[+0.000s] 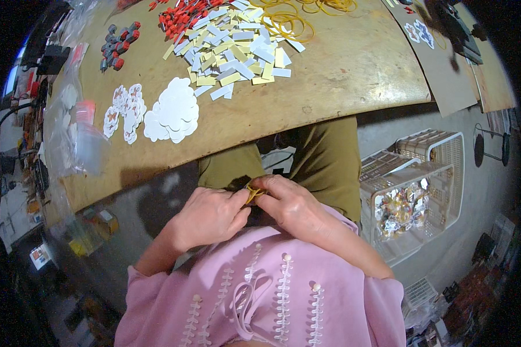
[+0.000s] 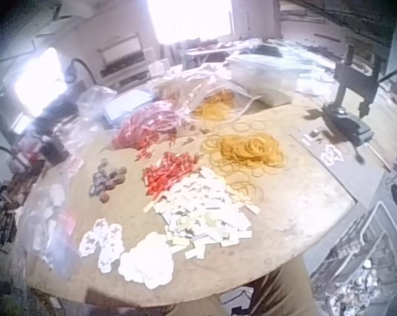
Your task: The person assembles small craft kits by picking white die-cut shapes, yellow rubber bands, and small rectangular paper pieces from a table, then placing them into clear plastic bags. The person repeats this process multiple times and deposits the filled bags into a white basket.
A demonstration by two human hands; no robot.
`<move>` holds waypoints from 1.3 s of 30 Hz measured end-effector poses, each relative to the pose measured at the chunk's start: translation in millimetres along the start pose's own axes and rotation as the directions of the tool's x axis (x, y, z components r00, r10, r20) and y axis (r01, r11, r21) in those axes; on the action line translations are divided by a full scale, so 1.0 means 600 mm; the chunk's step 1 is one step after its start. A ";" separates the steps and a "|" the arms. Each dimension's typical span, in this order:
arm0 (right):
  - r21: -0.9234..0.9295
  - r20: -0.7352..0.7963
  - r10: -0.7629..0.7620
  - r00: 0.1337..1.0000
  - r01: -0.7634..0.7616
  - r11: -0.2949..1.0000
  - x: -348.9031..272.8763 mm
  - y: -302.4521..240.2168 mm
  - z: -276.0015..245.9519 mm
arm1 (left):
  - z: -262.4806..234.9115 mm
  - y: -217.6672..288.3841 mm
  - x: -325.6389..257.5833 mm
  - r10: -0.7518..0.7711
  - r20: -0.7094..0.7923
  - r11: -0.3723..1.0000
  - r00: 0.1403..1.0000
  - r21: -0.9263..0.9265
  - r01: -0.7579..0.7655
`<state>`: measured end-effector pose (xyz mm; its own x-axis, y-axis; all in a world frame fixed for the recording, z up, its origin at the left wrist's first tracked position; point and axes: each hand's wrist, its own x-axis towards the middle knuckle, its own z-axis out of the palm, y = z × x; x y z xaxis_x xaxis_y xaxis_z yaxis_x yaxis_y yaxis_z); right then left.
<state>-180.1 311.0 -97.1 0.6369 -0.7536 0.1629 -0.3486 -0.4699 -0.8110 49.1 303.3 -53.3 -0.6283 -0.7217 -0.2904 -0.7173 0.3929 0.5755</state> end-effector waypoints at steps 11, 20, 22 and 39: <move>-0.068 -0.011 -0.072 0.997 0.071 0.995 0.009 -0.010 -0.013 | -0.005 -0.013 -0.012 0.044 -0.132 0.999 0.990 -0.013 -0.046; -0.067 -0.082 -0.166 0.983 0.161 0.985 0.026 -0.015 -0.025 | -0.001 -0.007 -0.019 0.029 -0.176 0.999 0.984 -0.028 -0.034; -0.070 -0.030 -0.171 0.985 0.169 0.983 0.030 -0.024 -0.029 | 0.009 -0.014 -0.018 0.027 -0.155 0.999 0.988 0.048 -0.019; -0.147 -0.138 -0.135 0.981 0.115 0.982 0.024 -0.015 -0.039 | 0.000 -0.003 -0.021 -0.238 -0.439 0.879 0.866 -0.478 0.000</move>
<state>-183.5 293.7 -74.2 0.5774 -0.7391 0.3469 -0.3706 -0.6159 -0.6952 58.0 311.6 -50.6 -0.2408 -0.9691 -0.0527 -0.4860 0.0734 0.8709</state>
